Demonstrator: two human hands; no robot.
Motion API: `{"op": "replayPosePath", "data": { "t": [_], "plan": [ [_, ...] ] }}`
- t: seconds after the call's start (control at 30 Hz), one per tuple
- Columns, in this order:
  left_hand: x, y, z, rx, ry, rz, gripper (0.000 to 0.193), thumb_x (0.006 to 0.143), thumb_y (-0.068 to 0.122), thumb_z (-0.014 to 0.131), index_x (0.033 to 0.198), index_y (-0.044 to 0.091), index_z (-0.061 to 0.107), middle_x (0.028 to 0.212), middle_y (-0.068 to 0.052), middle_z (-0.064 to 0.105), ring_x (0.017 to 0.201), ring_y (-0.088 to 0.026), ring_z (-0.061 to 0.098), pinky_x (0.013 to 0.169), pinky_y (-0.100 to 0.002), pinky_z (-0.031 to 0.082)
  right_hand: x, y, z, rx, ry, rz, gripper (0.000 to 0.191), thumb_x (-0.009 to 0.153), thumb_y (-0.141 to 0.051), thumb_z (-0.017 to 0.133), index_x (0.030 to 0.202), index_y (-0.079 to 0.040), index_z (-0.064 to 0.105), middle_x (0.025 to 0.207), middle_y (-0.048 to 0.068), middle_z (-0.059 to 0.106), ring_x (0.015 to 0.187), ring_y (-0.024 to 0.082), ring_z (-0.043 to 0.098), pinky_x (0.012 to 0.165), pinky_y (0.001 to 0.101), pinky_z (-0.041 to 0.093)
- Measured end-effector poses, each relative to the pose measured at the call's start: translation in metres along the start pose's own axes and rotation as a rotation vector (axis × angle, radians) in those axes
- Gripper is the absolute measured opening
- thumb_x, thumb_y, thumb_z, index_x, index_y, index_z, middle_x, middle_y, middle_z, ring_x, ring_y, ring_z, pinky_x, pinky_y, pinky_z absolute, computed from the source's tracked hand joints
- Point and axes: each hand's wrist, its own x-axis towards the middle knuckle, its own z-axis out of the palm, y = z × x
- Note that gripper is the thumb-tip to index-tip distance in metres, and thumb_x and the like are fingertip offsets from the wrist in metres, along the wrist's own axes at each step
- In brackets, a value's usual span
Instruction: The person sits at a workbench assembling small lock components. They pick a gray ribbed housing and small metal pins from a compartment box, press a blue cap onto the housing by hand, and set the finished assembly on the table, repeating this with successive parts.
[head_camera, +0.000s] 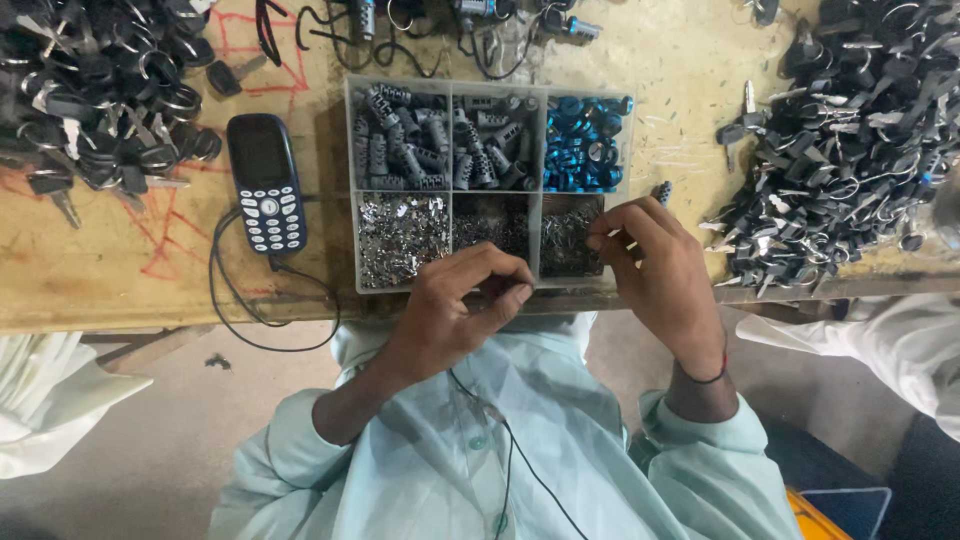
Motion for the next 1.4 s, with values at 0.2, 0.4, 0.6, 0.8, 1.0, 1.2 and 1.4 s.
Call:
{"op": "replayPosePath", "data": {
  "t": [0.2,0.4,0.6,0.8,1.0,1.2,1.4],
  "plan": [
    [-0.004,0.000,0.005,-0.015,0.052,-0.014,0.007,0.097,0.009,0.071,0.102,0.004,0.069,0.092,-0.003,0.069,0.082,-0.011,0.070,0.071,-0.026,0.056,-0.002,-0.013,-0.001,0.315,-0.033,0.143,0.006,0.097,0.003,0.065,0.102,0.001,0.064,0.093,0.010,0.064,0.072,0.017,0.066,0.063,0.0283,0.053],
    [-0.004,-0.017,0.019,-0.505,0.113,-0.271,0.016,0.103,0.012,0.064,0.114,0.000,0.066,0.097,-0.002,0.070,0.088,-0.006,0.067,0.078,-0.024,0.060,-0.023,-0.048,0.042,0.297,0.131,-0.155,0.014,0.094,-0.002,0.074,0.103,0.001,0.064,0.094,0.007,0.064,0.076,0.010,0.066,0.067,0.0245,0.053],
    [-0.018,-0.022,0.010,-0.709,0.029,-0.320,0.021,0.104,0.013,0.065,0.116,-0.003,0.064,0.103,-0.006,0.071,0.094,-0.011,0.070,0.086,-0.029,0.063,-0.035,-0.034,0.051,0.465,0.123,-0.083,0.011,0.096,-0.001,0.072,0.103,-0.001,0.063,0.093,0.006,0.063,0.076,0.011,0.064,0.067,0.0241,0.052],
    [-0.018,-0.021,0.016,-0.781,0.048,-0.290,0.022,0.104,0.014,0.065,0.116,-0.004,0.063,0.104,-0.009,0.070,0.094,-0.015,0.072,0.085,-0.036,0.066,-0.033,-0.038,0.052,0.350,0.206,-0.150,0.014,0.093,-0.004,0.075,0.101,-0.002,0.064,0.094,0.006,0.064,0.072,0.011,0.060,0.064,0.0247,0.048],
    [-0.019,-0.021,0.018,-0.844,0.038,-0.307,0.023,0.104,0.015,0.065,0.116,-0.005,0.063,0.101,-0.010,0.070,0.088,-0.017,0.073,0.081,-0.035,0.066,-0.035,-0.037,0.049,0.340,0.193,-0.181,0.012,0.095,-0.003,0.073,0.101,-0.004,0.063,0.093,0.005,0.063,0.076,0.012,0.059,0.069,0.0266,0.048],
    [-0.017,-0.014,0.015,-0.757,0.044,-0.284,0.021,0.104,0.013,0.065,0.115,-0.005,0.064,0.099,-0.010,0.071,0.088,-0.015,0.073,0.082,-0.033,0.065,-0.038,-0.034,0.055,0.440,0.186,-0.138,0.010,0.096,-0.003,0.070,0.103,-0.002,0.062,0.095,0.007,0.062,0.075,0.013,0.058,0.066,0.0251,0.048],
    [-0.015,-0.001,0.005,-0.372,0.095,-0.011,0.010,0.102,0.007,0.068,0.108,-0.001,0.068,0.105,-0.005,0.066,0.093,-0.008,0.065,0.078,-0.023,0.056,-0.034,-0.028,0.059,0.226,0.342,-0.391,0.015,0.099,0.006,0.068,0.109,0.000,0.059,0.105,0.013,0.065,0.089,0.019,0.070,0.071,0.0301,0.059]
  ]
}}
